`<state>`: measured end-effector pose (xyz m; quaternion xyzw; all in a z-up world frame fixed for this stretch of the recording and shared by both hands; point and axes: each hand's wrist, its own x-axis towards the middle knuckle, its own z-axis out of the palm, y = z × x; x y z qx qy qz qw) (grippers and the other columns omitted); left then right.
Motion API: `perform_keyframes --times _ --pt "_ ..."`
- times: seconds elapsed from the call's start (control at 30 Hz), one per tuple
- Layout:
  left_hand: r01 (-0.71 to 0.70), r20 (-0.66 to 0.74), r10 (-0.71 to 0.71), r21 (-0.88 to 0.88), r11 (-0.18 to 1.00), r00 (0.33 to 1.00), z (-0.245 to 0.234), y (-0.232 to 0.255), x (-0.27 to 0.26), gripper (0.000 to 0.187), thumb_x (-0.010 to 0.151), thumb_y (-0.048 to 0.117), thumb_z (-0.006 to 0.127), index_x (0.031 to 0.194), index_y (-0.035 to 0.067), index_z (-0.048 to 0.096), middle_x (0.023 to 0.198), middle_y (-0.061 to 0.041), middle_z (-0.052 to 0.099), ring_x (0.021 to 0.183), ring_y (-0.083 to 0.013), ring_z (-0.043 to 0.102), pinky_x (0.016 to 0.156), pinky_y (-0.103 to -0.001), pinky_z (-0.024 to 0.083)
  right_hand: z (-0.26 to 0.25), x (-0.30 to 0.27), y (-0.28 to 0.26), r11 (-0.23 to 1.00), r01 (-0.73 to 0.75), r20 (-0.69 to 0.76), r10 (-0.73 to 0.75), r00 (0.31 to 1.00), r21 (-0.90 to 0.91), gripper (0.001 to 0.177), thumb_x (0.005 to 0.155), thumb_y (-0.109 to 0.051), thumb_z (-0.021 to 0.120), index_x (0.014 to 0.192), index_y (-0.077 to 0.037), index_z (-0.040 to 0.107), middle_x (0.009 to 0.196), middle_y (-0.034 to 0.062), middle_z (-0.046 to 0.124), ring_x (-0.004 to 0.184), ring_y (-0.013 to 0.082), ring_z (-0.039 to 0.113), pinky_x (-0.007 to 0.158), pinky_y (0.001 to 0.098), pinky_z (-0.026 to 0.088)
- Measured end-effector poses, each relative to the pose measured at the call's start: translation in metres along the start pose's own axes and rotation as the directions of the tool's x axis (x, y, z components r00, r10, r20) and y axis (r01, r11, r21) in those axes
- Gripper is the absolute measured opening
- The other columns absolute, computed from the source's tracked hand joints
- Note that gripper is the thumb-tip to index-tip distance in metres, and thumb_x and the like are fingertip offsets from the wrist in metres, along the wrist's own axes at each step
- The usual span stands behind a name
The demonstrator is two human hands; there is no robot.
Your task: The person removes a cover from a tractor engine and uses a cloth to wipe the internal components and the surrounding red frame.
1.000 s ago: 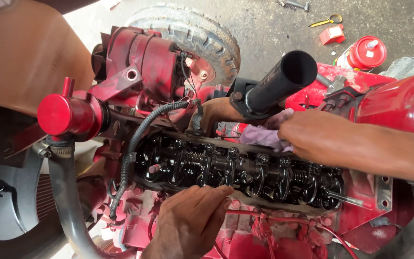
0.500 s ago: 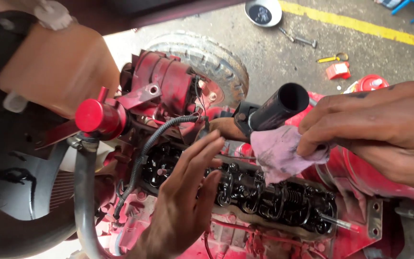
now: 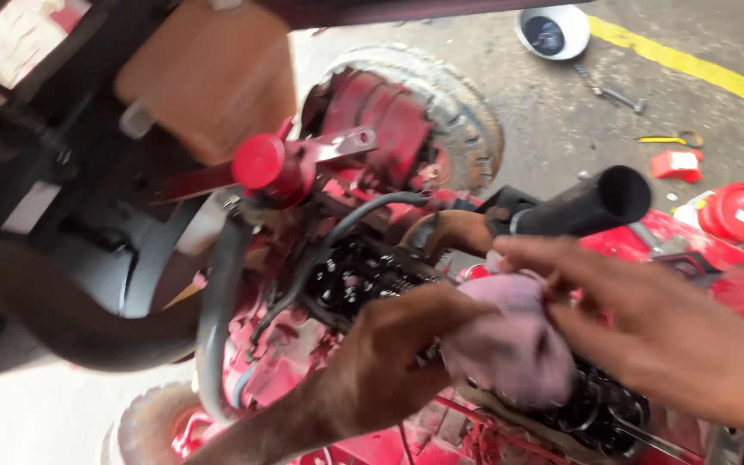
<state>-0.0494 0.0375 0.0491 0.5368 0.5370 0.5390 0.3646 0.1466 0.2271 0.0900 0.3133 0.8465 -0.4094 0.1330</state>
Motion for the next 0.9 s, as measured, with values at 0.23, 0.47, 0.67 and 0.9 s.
perform_keyframes --times 0.23,0.47,0.67,0.9 --pt "-0.248 0.178 0.234 0.057 0.967 0.956 -0.026 0.006 -0.035 0.034 0.099 0.001 0.069 0.132 0.009 0.061 0.123 -0.008 0.068 0.11 -0.0232 0.073 0.092 -0.032 0.063 0.021 0.019 0.021 0.976 0.068 0.214 -0.023 0.976 -0.206 0.042 0.078 -0.018 0.064 0.118 -0.027 0.072 0.098 0.0005 0.082 0.089 0.0236 0.079 0.076 0.0389 0.06" --pt "-0.317 0.176 0.279 0.248 0.915 0.944 -0.053 -0.001 -0.065 0.044 0.096 0.011 0.069 0.139 0.008 0.06 0.128 -0.011 0.068 0.111 -0.028 0.074 0.086 -0.038 0.06 -0.008 0.026 -0.019 0.765 -0.241 0.216 0.443 0.87 -0.597 0.022 0.09 -0.032 0.065 0.111 -0.032 0.069 0.083 -0.0016 0.074 0.081 0.0198 0.08 0.075 0.039 0.06" --pt "-0.329 0.028 0.339 0.33 0.885 0.94 -0.05 0.01 -0.075 0.043 0.095 0.016 0.077 0.134 0.012 0.058 0.12 -0.008 0.067 0.101 -0.0245 0.073 0.082 -0.039 0.059 -0.004 0.04 -0.046 0.856 -0.042 0.026 0.064 0.998 -0.516 0.027 0.092 -0.026 0.062 0.118 -0.027 0.063 0.083 0.0024 0.065 0.063 0.0198 0.071 0.058 0.0375 0.055" --pt "-0.234 0.041 0.236 0.359 0.903 0.971 -0.045 -0.007 -0.082 0.044 0.088 0.007 0.074 0.131 0.01 0.063 0.127 -0.014 0.068 0.103 -0.0291 0.075 0.081 -0.04 0.06 0.029 0.064 -0.064 0.903 0.331 -0.221 -0.275 0.936 0.274 0.026 0.095 -0.001 0.054 0.119 -0.003 0.062 0.09 0.0117 0.07 0.079 0.0233 0.068 0.067 0.0379 0.056"
